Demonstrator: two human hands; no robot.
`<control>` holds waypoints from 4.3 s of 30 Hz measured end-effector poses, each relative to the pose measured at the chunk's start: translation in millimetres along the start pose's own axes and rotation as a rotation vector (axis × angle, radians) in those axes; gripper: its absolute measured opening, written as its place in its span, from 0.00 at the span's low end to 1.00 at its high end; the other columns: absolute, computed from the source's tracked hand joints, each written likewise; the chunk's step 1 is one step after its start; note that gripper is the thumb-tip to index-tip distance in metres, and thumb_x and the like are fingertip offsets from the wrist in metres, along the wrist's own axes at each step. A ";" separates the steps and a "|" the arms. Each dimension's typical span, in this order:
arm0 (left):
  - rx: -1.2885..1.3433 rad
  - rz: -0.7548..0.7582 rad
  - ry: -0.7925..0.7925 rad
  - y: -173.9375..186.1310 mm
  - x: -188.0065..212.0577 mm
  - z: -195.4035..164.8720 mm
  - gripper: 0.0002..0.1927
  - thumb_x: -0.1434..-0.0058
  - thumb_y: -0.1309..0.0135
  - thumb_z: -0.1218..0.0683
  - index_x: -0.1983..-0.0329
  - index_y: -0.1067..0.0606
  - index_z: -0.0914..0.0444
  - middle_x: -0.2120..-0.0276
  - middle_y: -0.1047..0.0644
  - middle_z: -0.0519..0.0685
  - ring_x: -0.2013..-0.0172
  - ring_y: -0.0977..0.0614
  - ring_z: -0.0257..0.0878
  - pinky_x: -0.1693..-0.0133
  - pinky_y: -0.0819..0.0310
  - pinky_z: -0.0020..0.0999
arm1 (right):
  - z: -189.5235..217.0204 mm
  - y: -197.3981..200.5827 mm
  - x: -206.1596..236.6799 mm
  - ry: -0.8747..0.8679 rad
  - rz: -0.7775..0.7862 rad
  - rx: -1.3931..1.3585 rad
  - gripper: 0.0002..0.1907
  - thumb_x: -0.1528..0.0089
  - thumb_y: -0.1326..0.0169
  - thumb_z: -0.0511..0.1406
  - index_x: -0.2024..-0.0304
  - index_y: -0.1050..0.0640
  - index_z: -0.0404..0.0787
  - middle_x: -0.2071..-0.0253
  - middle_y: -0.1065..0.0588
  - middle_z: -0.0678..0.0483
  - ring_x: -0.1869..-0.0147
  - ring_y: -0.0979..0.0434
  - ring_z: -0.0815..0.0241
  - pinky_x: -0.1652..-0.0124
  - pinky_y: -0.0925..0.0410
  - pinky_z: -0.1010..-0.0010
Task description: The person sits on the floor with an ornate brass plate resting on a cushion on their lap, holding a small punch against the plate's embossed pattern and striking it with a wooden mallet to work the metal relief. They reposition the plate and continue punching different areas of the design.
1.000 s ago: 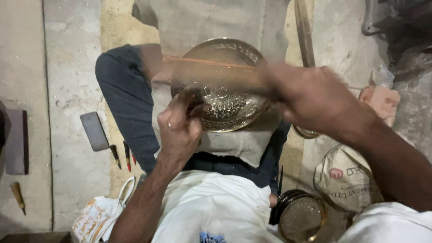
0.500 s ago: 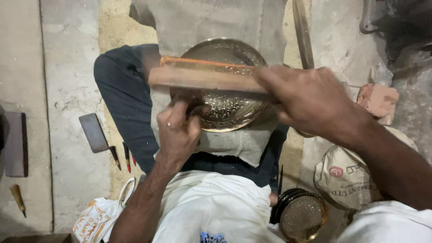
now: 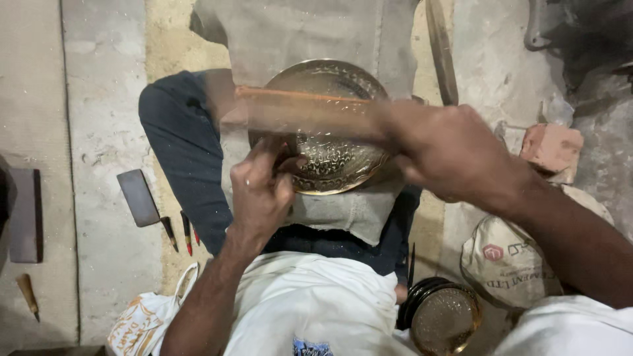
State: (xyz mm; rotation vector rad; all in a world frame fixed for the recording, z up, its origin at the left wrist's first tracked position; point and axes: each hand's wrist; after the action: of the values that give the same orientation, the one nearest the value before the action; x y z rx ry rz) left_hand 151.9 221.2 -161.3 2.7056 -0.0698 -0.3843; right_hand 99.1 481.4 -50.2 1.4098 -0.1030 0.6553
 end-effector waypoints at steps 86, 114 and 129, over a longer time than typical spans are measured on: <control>-0.025 0.217 -0.216 -11.8 -12.3 13.1 0.26 0.42 0.46 0.72 0.39 0.27 0.66 0.58 0.19 0.55 0.60 0.14 0.42 0.60 0.14 0.34 | -24.0 -46.0 19.0 0.276 -0.693 -0.490 0.10 0.33 0.40 0.29 0.51 0.26 0.36 0.68 0.23 0.50 0.69 0.21 0.65 0.69 0.27 0.74; 0.003 0.272 -0.221 -4.5 -13.8 7.9 0.32 0.50 0.50 0.72 0.40 0.28 0.64 0.53 0.21 0.55 0.57 0.13 0.44 0.54 0.13 0.36 | -3.0 -48.4 32.0 0.079 -0.686 0.064 0.14 0.35 0.34 0.41 0.55 0.20 0.39 0.69 0.20 0.47 0.74 0.21 0.58 0.75 0.27 0.64; -0.007 0.315 -0.197 5.6 -18.7 12.6 0.29 0.47 0.43 0.71 0.40 0.27 0.64 0.58 0.21 0.56 0.60 0.15 0.48 0.60 0.16 0.40 | -1.1 -60.1 35.8 0.060 -0.676 -0.242 0.24 0.46 0.49 0.27 0.46 0.26 0.40 0.63 0.23 0.51 0.64 0.20 0.57 0.62 0.24 0.64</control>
State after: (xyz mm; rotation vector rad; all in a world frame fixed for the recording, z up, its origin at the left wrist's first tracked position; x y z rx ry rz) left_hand 130.4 213.2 -165.4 2.5826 -0.5411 -0.5493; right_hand 157.0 494.4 -87.3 1.0940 0.3227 0.1150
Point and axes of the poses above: each hand's wrist, its own x-axis away from the middle knuckle, its own y-axis out of the back of the hand, z = x × y
